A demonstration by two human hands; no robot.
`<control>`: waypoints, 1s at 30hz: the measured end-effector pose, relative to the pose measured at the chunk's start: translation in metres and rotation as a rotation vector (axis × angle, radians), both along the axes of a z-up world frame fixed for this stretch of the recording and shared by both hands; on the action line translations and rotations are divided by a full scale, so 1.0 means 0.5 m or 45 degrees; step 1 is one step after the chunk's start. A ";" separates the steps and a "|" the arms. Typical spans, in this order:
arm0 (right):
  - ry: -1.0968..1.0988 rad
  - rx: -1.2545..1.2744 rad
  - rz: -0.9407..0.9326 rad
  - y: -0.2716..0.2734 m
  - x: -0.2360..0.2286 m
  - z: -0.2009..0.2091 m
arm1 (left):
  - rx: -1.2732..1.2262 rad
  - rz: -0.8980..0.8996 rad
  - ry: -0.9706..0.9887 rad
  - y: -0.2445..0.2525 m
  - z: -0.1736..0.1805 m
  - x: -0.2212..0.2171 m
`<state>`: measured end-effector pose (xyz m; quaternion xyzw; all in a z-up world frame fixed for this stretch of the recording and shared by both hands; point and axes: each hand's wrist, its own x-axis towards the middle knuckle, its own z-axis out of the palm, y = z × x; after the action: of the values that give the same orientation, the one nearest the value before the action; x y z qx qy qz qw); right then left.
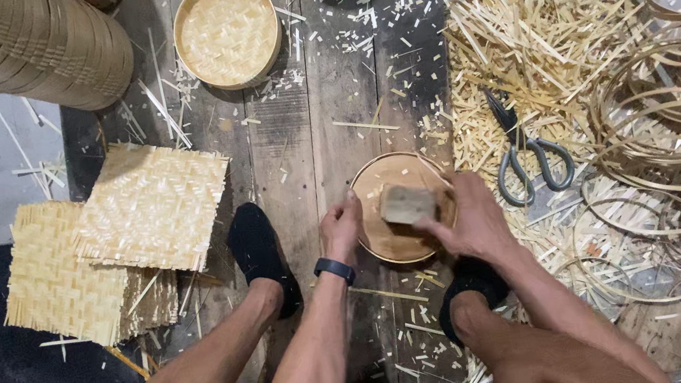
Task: The person constructs bamboo containers by assembling woven panels, circular frames, and wooden bases, using scissors to trim excess material and securing the components together by hand.
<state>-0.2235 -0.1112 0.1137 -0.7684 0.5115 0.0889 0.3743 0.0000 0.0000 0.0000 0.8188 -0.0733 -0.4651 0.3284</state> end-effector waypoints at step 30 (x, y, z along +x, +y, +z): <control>-1.471 0.781 -0.893 0.019 -0.119 -0.122 | -0.100 0.187 -0.300 -0.033 0.093 0.293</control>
<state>-0.2832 -0.1018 0.0527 -0.3452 0.4006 -0.3154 0.7880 0.1467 -0.0163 0.0467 0.8575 -0.0692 -0.3371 0.3825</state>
